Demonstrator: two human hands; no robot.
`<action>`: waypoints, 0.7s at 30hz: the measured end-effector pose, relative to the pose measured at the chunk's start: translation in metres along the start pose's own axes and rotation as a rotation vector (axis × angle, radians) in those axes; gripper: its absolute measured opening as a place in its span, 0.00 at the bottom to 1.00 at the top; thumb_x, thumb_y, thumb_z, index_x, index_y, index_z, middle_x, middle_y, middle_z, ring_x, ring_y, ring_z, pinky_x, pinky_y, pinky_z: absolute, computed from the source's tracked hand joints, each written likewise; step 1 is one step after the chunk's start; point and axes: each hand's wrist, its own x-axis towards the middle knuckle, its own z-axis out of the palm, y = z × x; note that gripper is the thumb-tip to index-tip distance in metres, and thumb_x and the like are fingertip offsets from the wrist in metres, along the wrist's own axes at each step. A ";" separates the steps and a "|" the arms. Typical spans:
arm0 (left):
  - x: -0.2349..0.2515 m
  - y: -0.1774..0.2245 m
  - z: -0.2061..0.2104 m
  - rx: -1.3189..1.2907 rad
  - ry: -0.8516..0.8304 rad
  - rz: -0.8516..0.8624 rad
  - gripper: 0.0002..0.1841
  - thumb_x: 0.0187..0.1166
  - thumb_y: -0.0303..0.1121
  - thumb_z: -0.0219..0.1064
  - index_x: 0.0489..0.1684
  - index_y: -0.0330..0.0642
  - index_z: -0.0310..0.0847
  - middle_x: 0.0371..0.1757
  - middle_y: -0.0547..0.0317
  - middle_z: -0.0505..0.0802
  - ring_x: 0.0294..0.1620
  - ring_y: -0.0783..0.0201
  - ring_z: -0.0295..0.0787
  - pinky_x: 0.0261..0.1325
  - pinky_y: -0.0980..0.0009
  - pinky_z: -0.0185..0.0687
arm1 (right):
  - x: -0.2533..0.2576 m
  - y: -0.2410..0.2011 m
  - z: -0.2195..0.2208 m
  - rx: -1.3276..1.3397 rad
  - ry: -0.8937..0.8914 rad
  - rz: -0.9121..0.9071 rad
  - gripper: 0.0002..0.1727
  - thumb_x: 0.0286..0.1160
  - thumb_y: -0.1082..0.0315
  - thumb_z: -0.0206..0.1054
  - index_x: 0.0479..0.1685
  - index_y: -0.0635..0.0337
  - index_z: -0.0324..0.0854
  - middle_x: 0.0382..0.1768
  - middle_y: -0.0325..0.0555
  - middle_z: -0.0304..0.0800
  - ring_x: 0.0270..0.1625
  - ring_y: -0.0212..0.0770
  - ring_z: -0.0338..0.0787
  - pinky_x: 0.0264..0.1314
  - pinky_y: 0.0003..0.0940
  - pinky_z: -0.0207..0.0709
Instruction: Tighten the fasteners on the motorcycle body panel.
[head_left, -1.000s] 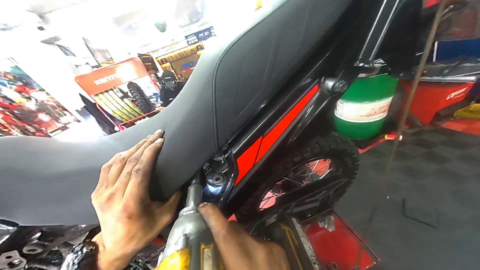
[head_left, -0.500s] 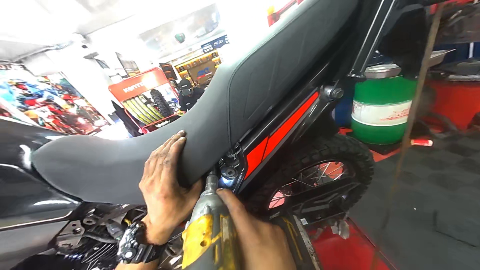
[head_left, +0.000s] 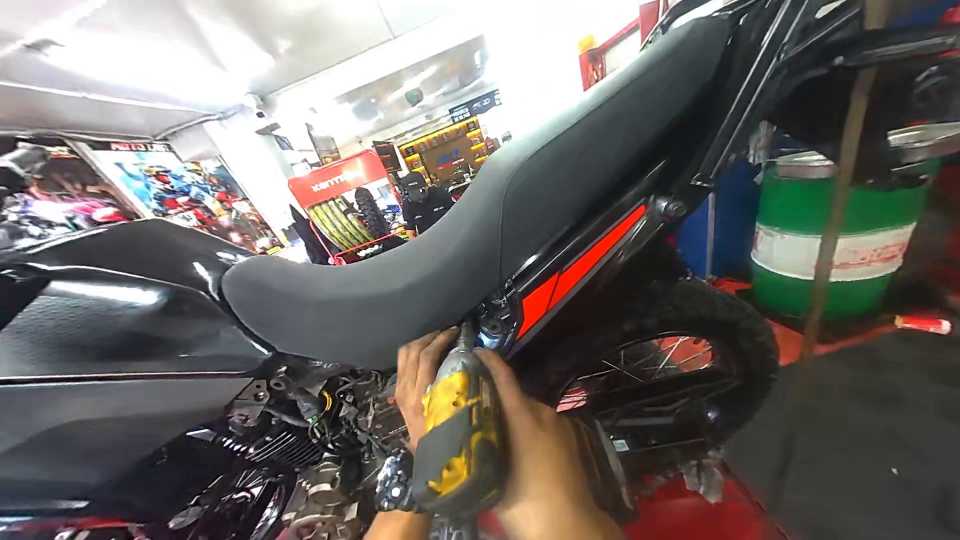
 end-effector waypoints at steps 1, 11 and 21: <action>0.000 0.006 0.002 -0.033 0.016 -0.032 0.14 0.77 0.32 0.67 0.49 0.31 0.91 0.48 0.45 0.96 0.51 0.54 0.92 0.58 0.64 0.86 | 0.001 0.000 0.000 -0.029 -0.010 -0.009 0.59 0.44 0.52 0.84 0.91 0.33 0.62 0.51 0.38 0.94 0.45 0.44 0.95 0.40 0.53 0.88; 0.003 0.043 0.013 -0.207 -0.001 -0.547 0.15 0.75 0.27 0.70 0.57 0.29 0.89 0.53 0.44 0.96 0.54 0.60 0.94 0.63 0.64 0.86 | 0.001 0.006 -0.002 -0.034 0.006 -0.034 0.57 0.47 0.49 0.83 0.91 0.31 0.61 0.52 0.39 0.94 0.46 0.45 0.94 0.44 0.54 0.88; 0.013 0.051 0.025 -0.236 -0.048 -0.841 0.16 0.77 0.26 0.71 0.61 0.31 0.88 0.59 0.43 0.94 0.59 0.57 0.92 0.67 0.60 0.82 | 0.003 0.008 -0.010 -0.007 0.002 -0.038 0.57 0.48 0.48 0.85 0.91 0.29 0.61 0.47 0.38 0.94 0.45 0.44 0.94 0.43 0.55 0.87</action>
